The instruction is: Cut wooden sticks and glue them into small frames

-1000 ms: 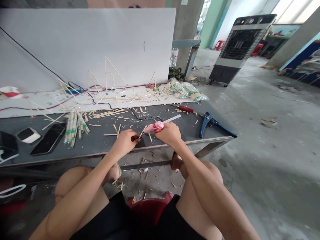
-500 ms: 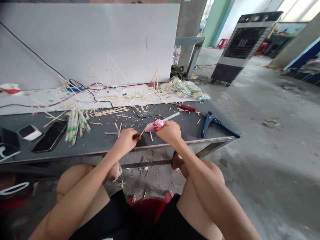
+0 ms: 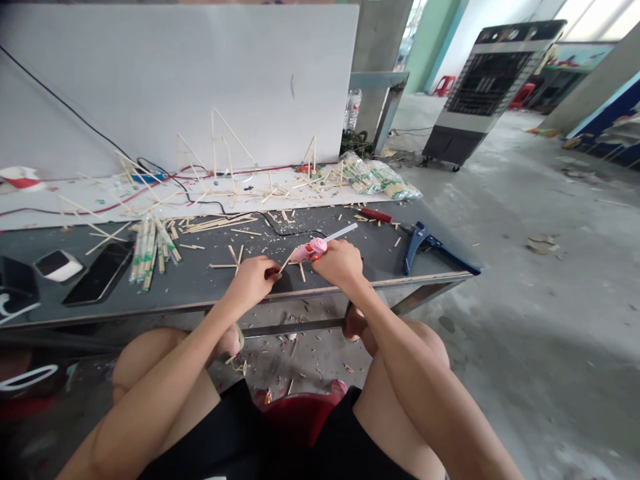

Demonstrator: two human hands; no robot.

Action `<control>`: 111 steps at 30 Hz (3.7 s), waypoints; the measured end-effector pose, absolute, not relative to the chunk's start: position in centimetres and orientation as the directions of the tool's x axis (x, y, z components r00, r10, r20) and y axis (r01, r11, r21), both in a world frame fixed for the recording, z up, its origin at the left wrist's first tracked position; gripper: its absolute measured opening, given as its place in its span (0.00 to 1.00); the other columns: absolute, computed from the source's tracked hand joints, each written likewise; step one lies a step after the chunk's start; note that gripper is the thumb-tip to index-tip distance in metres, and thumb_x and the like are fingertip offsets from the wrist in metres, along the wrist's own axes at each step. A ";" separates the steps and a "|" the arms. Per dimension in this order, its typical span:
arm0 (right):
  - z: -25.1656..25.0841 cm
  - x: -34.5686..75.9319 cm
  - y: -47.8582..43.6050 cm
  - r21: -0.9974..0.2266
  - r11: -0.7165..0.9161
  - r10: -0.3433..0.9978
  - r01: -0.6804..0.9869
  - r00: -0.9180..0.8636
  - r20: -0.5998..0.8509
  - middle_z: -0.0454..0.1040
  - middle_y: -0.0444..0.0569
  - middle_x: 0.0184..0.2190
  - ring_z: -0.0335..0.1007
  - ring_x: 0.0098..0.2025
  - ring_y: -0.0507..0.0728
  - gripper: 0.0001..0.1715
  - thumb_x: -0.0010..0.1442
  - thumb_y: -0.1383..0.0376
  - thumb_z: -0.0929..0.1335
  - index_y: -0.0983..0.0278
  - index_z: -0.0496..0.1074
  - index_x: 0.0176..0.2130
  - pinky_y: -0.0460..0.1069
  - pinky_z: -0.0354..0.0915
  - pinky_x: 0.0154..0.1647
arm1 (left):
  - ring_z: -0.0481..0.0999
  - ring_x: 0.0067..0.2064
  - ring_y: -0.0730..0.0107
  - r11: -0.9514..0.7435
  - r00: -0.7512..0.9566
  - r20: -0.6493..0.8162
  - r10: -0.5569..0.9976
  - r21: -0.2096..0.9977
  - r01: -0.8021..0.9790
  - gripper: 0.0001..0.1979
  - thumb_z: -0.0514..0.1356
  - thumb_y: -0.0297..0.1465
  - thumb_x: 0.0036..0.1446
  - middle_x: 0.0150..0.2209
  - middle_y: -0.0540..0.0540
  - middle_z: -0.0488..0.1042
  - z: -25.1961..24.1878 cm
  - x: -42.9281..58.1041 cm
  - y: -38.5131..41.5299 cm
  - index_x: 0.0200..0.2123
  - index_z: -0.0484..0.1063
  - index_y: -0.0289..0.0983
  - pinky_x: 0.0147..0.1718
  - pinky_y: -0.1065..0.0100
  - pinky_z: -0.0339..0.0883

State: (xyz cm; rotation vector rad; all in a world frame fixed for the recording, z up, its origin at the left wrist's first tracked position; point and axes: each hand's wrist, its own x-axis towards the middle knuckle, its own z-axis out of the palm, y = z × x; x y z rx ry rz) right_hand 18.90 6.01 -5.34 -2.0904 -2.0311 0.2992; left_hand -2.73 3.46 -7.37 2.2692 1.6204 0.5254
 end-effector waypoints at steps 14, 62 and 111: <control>-5.2 19.0 6.1 -0.303 -0.043 0.999 0.952 0.041 -0.013 0.81 0.55 0.37 0.77 0.40 0.64 0.14 0.50 0.58 0.69 0.61 0.80 0.35 0.49 0.66 0.37 | 0.75 0.31 0.66 -0.315 0.297 0.111 0.948 0.434 0.844 0.07 0.62 0.27 0.58 0.32 0.44 0.77 -7.5 -2.8 3.5 0.36 0.82 0.37 0.36 0.66 0.67; -7.8 15.4 6.6 -0.307 0.455 0.890 0.836 -0.409 0.204 0.74 0.55 0.37 0.66 0.44 0.60 0.10 0.61 0.69 0.68 0.65 0.81 0.37 0.51 0.59 0.47 | 0.78 0.38 0.63 -0.238 0.216 0.100 0.971 0.420 0.876 0.11 0.60 0.29 0.60 0.37 0.43 0.80 -7.2 -1.5 3.1 0.42 0.82 0.40 0.39 0.68 0.67; -7.8 15.7 7.4 -0.248 0.603 0.796 0.758 -0.548 0.259 0.73 0.55 0.38 0.65 0.44 0.59 0.12 0.61 0.73 0.65 0.67 0.79 0.36 0.50 0.58 0.46 | 0.79 0.38 0.61 -0.212 0.207 0.049 0.977 0.273 0.938 0.14 0.56 0.31 0.62 0.36 0.41 0.80 -6.7 -0.2 2.6 0.41 0.83 0.41 0.35 0.67 0.66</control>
